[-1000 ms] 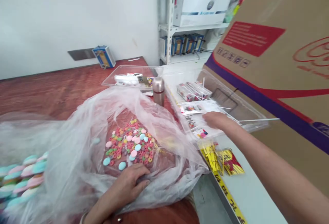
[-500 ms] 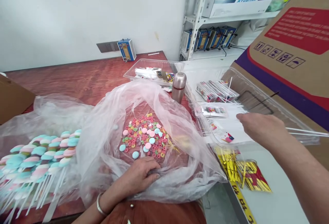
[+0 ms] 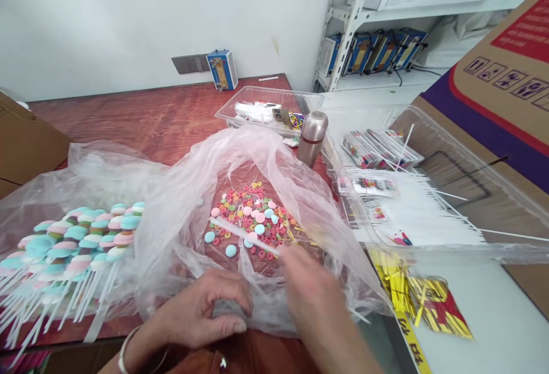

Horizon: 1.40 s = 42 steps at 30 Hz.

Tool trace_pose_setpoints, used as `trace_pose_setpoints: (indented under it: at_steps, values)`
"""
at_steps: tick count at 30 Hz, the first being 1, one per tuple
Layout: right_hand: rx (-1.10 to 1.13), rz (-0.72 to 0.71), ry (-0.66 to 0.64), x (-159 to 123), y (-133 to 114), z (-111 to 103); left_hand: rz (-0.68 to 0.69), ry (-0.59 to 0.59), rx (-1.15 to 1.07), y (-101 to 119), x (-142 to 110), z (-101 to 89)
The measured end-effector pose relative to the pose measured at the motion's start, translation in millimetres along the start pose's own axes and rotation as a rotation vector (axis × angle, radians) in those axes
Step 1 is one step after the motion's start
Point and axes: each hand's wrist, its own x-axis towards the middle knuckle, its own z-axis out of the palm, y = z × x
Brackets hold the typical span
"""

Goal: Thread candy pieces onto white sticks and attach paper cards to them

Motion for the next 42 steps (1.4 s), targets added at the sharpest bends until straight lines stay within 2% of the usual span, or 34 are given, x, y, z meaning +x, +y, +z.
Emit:
trace_pose_setpoints:
  at_steps: [2, 3, 5, 7, 9, 11, 13, 16, 24, 27, 29, 31, 32, 33, 34, 35, 36, 37, 38, 40, 42]
  values:
    - [0.017, -0.057, -0.204, 68, -69, 19, -0.008, -0.069, -0.050, 14, -10, -6.8]
    - [0.026, -0.092, -0.277, 89, -95, 24, -0.032, -0.067, -0.051, 18, -13, -10.0]
    - [0.058, -0.085, -0.233, 107, -122, 23, -0.125, 0.010, -0.022, 18, -17, -15.0]
    - [0.132, -0.055, -0.180, 104, -123, 15, -0.257, 0.161, -0.024, 7, -16, -17.4]
    - [0.218, -0.028, -0.192, 95, -114, 6, -0.364, 0.345, -0.133, -8, -9, -16.6]
    - [0.263, -0.013, -0.226, 88, -106, 1, -0.376, 0.511, -0.324, -21, 2, -13.5]
    - [0.263, -0.007, -0.225, 84, -102, 1, -0.317, 0.631, -0.499, -29, 14, -9.8]
    - [0.238, 0.007, -0.192, 78, -99, 5, -0.235, 0.703, -0.632, -30, 24, -6.2]
    - [0.207, -0.002, -0.138, 71, -103, 6, -0.207, 0.656, -0.661, -26, 24, -1.0]
    - [0.190, -0.017, -0.016, 70, -108, 3, -0.175, 0.671, -0.681, -29, 24, 0.0]
    - [0.151, -0.015, 0.183, 67, -111, -3, -0.146, 0.779, -0.701, -30, 21, -1.4]
    - [0.134, 0.025, 0.384, 63, -114, -10, -0.097, 0.950, -0.669, -29, 16, -3.4]
    - [0.164, 0.065, 0.407, 62, -116, -13, -0.062, 1.025, -0.622, -27, 14, -4.0]
    - [0.233, 0.115, 0.360, 62, -119, -15, -0.021, 1.070, -0.554, -25, 11, -3.8]
    - [0.341, 0.169, 0.265, 62, -122, -15, 0.024, 1.069, -0.470, -23, 8, -2.5]
    - [0.478, 0.220, 0.155, 64, -126, -14, 0.076, 1.017, -0.377, -20, 6, -0.2]
    - [0.632, 0.266, 0.058, 67, -130, -12, 0.131, 0.925, -0.278, -17, 5, 3.2]
    - [0.786, 0.301, 0.021, 71, -134, -9, 0.182, 0.812, -0.179, -16, 4, 7.3]
    - [0.927, 0.321, 0.040, 75, -138, -6, 0.221, 0.693, -0.087, -15, 4, 11.6]
    - [1.128, 0.322, 0.166, 80, -142, -4, 0.242, 0.488, 0.074, -18, 7, 18.7]
    - [1.172, 0.301, 0.279, 83, -140, -9, 0.189, 0.418, 0.212, -25, 11, 20.2]
